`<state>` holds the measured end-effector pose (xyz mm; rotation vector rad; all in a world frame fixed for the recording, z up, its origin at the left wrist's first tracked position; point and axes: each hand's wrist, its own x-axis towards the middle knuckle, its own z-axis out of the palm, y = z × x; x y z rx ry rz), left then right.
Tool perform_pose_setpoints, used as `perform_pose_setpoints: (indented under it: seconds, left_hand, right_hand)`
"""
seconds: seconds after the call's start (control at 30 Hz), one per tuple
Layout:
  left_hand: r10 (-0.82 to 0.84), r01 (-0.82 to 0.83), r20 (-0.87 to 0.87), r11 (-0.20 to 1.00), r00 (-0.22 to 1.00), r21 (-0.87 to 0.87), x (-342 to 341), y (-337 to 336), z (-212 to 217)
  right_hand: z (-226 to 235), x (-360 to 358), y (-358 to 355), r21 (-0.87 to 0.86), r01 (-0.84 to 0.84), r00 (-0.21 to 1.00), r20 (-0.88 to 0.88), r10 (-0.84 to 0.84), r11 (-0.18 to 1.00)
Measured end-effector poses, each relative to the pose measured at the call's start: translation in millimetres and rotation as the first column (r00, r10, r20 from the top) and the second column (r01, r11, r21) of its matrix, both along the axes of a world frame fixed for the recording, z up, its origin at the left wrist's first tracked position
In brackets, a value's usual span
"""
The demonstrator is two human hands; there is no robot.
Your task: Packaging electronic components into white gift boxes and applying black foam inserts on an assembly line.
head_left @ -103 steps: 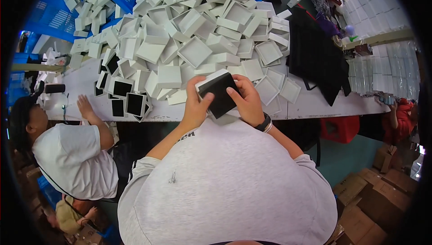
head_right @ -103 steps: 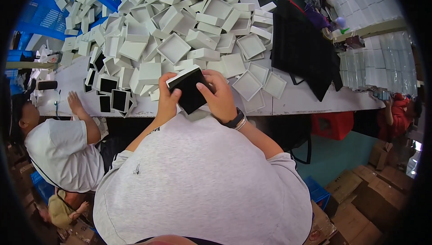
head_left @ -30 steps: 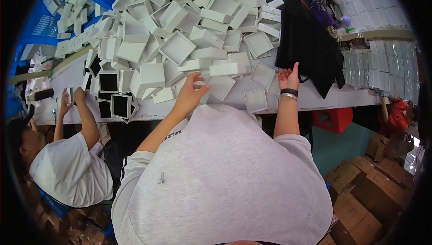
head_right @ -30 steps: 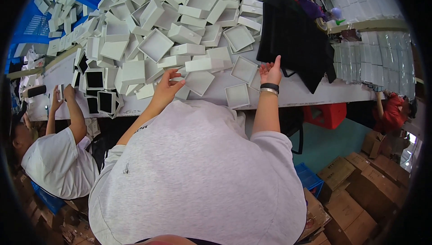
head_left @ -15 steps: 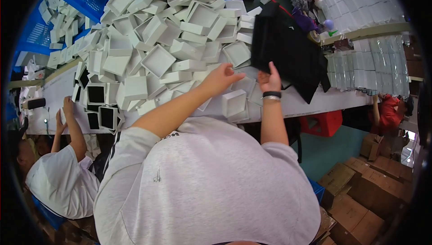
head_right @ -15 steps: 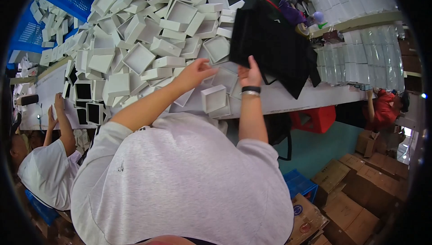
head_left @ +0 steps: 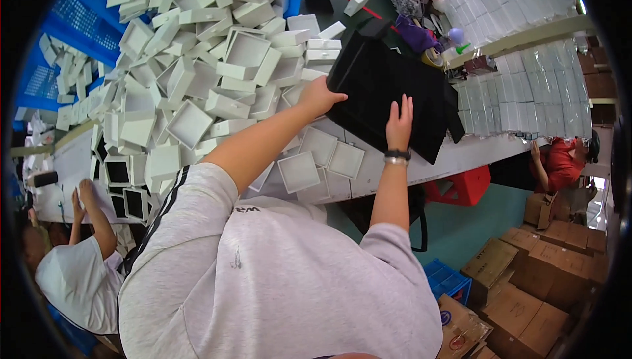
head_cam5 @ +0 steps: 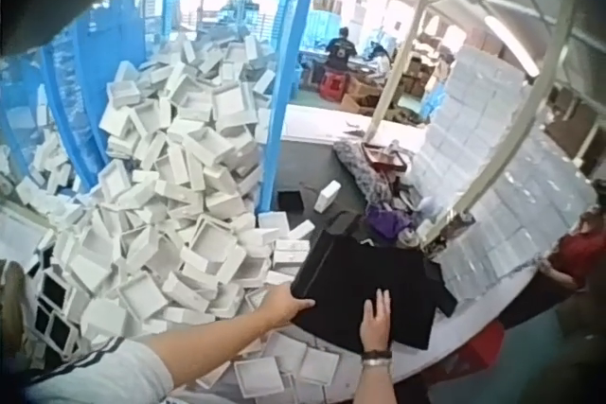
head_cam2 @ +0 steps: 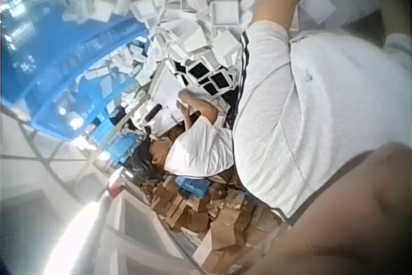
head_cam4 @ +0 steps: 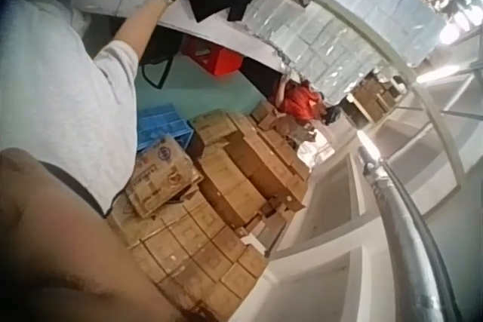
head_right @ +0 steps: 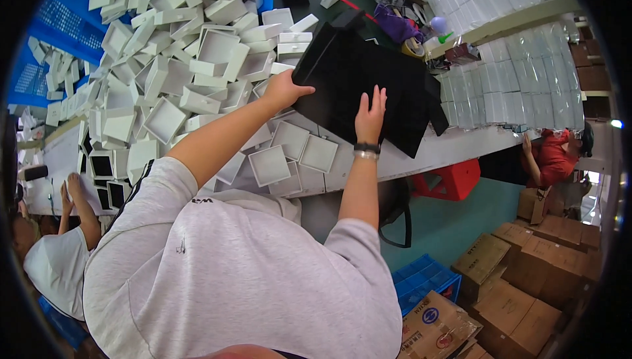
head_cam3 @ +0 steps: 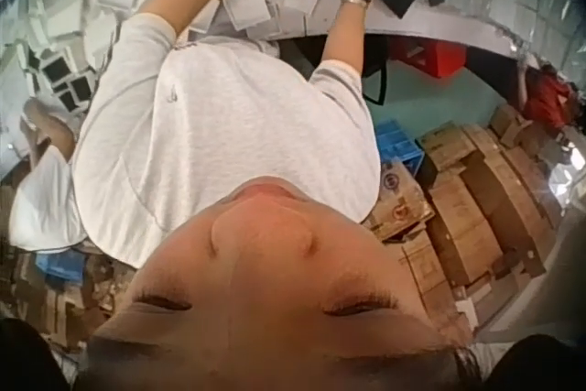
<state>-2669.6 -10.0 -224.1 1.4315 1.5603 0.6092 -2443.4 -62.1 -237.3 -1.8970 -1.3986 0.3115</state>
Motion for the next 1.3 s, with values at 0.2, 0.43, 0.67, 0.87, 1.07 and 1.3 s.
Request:
perform_pose_setpoints:
  seconds: [0.2, 0.43, 0.67, 0.87, 1.07, 1.3]
  left_hand:
    - [-0.118, 0.124, 0.201, 0.992, 0.972, -0.018, -7, 15, -4]
    - [0.103, 0.038, 0.384, 0.939, 0.918, -0.342, 17, 66, 19]
    - [-0.168, 0.207, -0.148, 0.926, 0.975, 0.315, 43, 40, 26]
    - [-0.194, 0.206, -0.075, 0.849, 0.978, 0.486, 39, 17, 57]
    - [0.173, -0.266, 0.284, 0.905, 0.943, 0.333, -32, 1, 64]
    - [0.278, -0.297, 0.443, 0.955, 0.853, -0.027, -93, -101, 76]
  right_hand:
    - [-32, 0, 39, -0.249, 0.031, 0.889, 0.449, 0.087, 0.968]
    - [-29, -4, 25, -0.202, -0.114, 0.870, 0.453, 0.196, 0.973]
    - [-39, 3, 27, -0.171, -0.081, 0.856, 0.492, 0.156, 0.982]
    - [-47, 3, 42, -0.148, -0.039, 0.824, 0.555, 0.116, 0.988]
    - [-36, 4, 51, -0.104, -0.022, 0.895, 0.440, 0.066, 0.994]
    - [49, -109, -48, 0.153, -0.549, 0.150, -0.949, 0.277, 0.822]
